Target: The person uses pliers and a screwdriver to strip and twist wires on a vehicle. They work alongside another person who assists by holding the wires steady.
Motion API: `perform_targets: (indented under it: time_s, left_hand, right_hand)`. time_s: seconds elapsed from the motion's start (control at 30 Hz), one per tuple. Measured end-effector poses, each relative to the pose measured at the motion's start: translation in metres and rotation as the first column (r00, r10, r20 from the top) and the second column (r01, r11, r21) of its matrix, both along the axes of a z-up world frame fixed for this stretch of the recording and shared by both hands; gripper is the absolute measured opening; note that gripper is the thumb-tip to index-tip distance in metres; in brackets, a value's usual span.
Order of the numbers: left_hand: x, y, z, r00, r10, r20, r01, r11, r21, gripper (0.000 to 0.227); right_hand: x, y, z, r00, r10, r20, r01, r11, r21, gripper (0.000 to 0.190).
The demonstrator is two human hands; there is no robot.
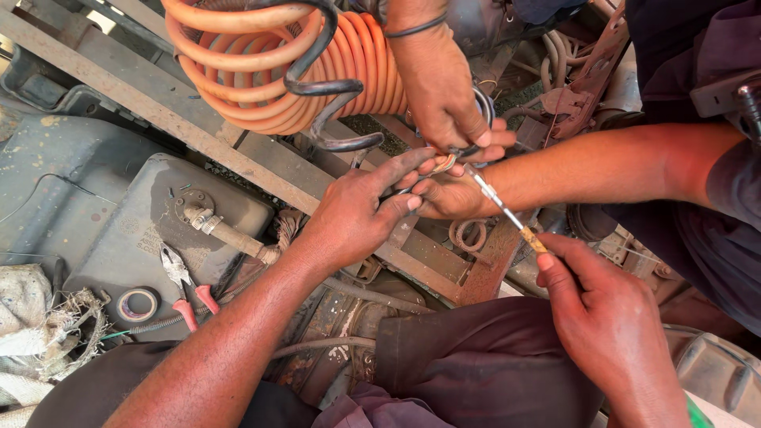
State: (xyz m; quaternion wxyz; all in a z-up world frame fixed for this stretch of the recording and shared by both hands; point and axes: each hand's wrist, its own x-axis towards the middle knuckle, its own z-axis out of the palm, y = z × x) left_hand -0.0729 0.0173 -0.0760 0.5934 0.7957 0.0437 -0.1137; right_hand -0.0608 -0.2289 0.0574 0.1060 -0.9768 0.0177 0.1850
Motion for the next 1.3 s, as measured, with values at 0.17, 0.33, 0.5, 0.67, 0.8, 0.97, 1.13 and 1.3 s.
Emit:
perform_targets:
  time_s: [0.17,0.33,0.5,0.67,0.8,0.97,1.13,1.3]
  left_hand:
    - [-0.006,0.004,-0.01,0.999,0.035,0.004,-0.034,0.997,-0.066,0.062]
    - [-0.01,0.004,-0.007,0.991,0.065,-0.117,-0.079,0.99,-0.119,0.066]
    - [-0.008,0.006,0.007,0.94,0.03,-0.34,-0.109,0.97,-0.216,0.073]
    - [-0.001,0.015,0.002,0.95,-0.079,-0.301,-0.113,0.812,-0.572,0.072]
    - [0.0,0.02,-0.009,0.967,-0.115,-0.226,-0.06,0.763,-0.644,0.071]
    - [0.0,0.019,-0.003,0.973,-0.074,-0.219,-0.054,0.847,-0.529,0.074]
    - [0.006,0.011,0.012,0.884,0.017,-0.468,-0.133,0.967,-0.216,0.064]
    - [0.002,0.009,0.017,0.955,0.047,-0.294,-0.105,0.977,-0.185,0.064]
  right_hand:
    - [-0.003,-0.002,-0.009,0.995,0.093,0.044,-0.094,0.995,0.017,0.032]
    - [-0.002,0.001,-0.017,0.991,0.129,0.037,-0.128,0.991,-0.027,0.032]
    - [0.007,0.007,-0.022,0.985,0.147,0.095,-0.151,0.988,0.042,0.03]
    - [0.018,0.018,-0.023,0.921,0.31,0.235,-0.353,0.921,0.167,0.03]
    - [0.026,0.031,-0.024,0.892,0.362,0.27,-0.399,0.912,0.097,0.023]
    - [0.031,0.042,-0.027,0.916,0.337,0.218,-0.366,0.924,0.111,0.027]
    - [0.033,0.045,-0.028,0.925,0.338,0.175,-0.361,0.925,0.121,0.025]
    - [0.036,0.046,-0.028,0.916,0.37,0.156,-0.385,0.919,0.083,0.026]
